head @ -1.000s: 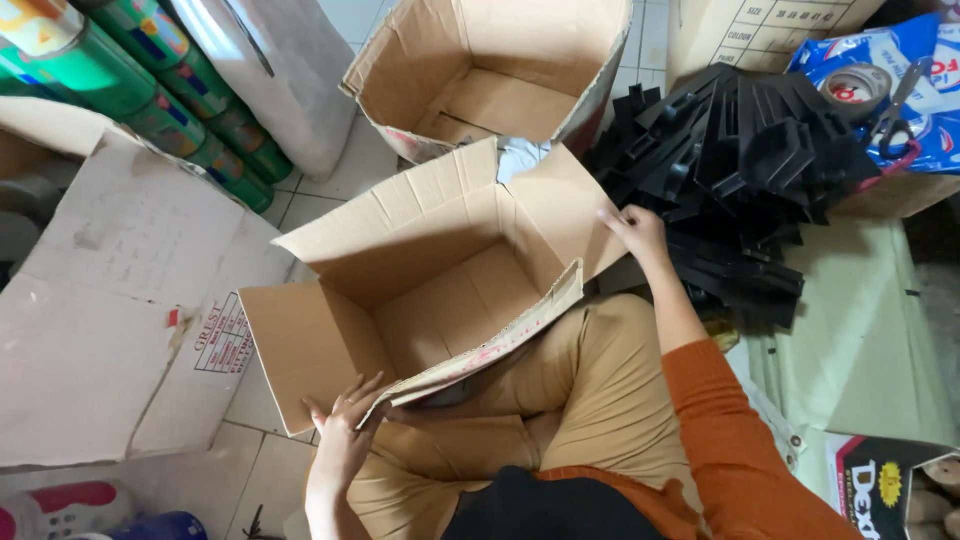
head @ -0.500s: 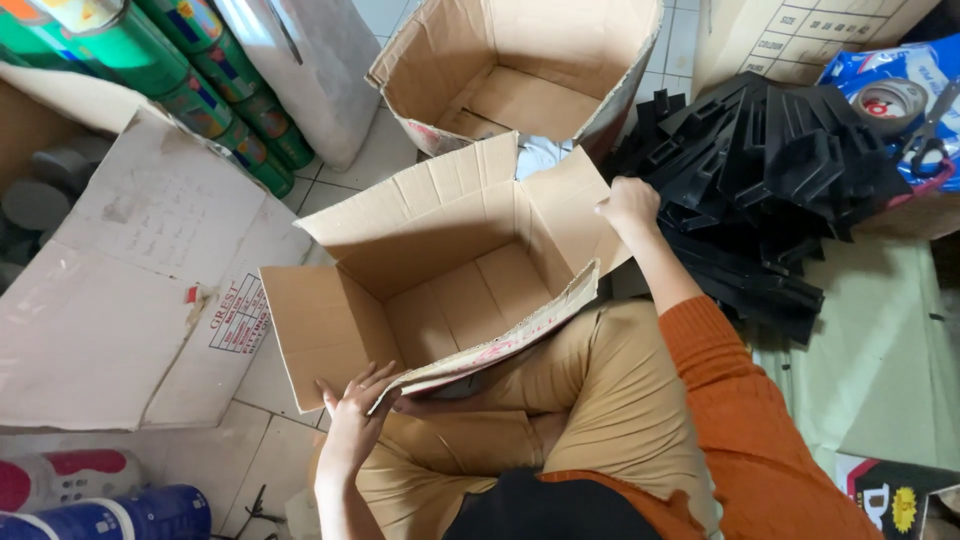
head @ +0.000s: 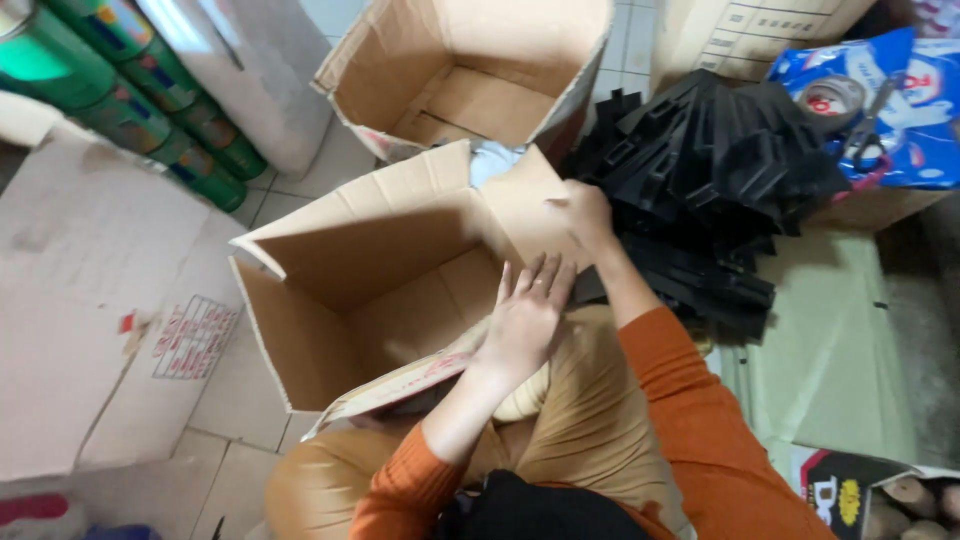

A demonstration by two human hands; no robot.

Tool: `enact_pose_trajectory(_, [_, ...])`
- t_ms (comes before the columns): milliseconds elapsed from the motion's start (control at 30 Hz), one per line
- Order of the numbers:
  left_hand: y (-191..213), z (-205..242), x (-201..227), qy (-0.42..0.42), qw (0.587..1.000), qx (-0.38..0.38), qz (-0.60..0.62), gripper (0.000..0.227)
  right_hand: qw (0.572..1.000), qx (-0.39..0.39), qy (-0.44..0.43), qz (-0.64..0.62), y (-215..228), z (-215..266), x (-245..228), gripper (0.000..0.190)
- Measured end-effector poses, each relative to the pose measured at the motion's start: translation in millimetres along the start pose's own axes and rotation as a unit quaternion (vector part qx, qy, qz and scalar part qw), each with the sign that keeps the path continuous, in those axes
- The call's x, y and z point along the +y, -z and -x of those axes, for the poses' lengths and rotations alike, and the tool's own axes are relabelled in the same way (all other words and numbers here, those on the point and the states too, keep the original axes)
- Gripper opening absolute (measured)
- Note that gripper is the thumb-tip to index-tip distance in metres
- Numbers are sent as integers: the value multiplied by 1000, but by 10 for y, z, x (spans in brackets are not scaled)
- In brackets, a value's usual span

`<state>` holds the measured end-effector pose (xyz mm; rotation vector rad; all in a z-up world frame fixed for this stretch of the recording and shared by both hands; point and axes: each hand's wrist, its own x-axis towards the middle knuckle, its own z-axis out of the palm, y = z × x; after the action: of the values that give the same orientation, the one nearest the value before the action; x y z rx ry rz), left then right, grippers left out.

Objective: The person wipes the inside of a cardboard box with a cloth, then folds the flaps. They apply clear packing tape to the box seams using a tape roll and scissors, cutting the tape to seal the box.

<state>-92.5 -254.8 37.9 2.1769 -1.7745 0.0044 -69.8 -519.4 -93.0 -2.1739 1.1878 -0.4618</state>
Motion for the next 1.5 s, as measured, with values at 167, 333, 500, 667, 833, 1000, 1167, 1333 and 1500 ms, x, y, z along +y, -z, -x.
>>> enact_pose_trajectory(167, [-425, -603, 258, 4, 1000, 3, 18, 92, 991, -77, 5, 107, 388, 264, -387, 36])
enact_pose_trajectory(333, [-411, -1070, 485, 7, 996, -10, 91, 97, 991, -87, 105, 1, 1005, 159, 260, 34])
enact_pose_trajectory(500, [-564, -1551, 794, -54, 983, 2, 175, 89, 966, 153, 136, -159, 2442, 208, 643, 20])
enact_pose_trajectory(667, [-747, -1915, 1059, -102, 972, 13, 213, 82, 955, 286, 8, 82, 3033, -875, 2269, 21])
enact_pose_trajectory(833, [-976, -2140, 1210, -122, 970, 0, 211, 79, 944, 182, 45, 272, 2960, -1382, 2675, 46])
enact_pose_trajectory(1000, [-1040, -2346, 1269, -138, 967, -5, 216, 75, 935, 124, 74, 324, 2880, -1593, 2801, 28])
enact_pose_trajectory(1167, [-1118, -2528, 1262, -141, 966, -6, 218, 76, 904, 204, 136, 350, 3041, -1601, 2722, 20])
enact_pose_trajectory(1333, [-1032, -2669, 1235, -193, 932, 103, 290, 68, 946, 272, 110, 135, 3691, -747, 1628, 17])
enact_pose_trajectory(1500, [-673, -2714, 1394, -127, 870, 137, 456, 98, 969, 3, 247, -26, 4060, -18, 1262, 16])
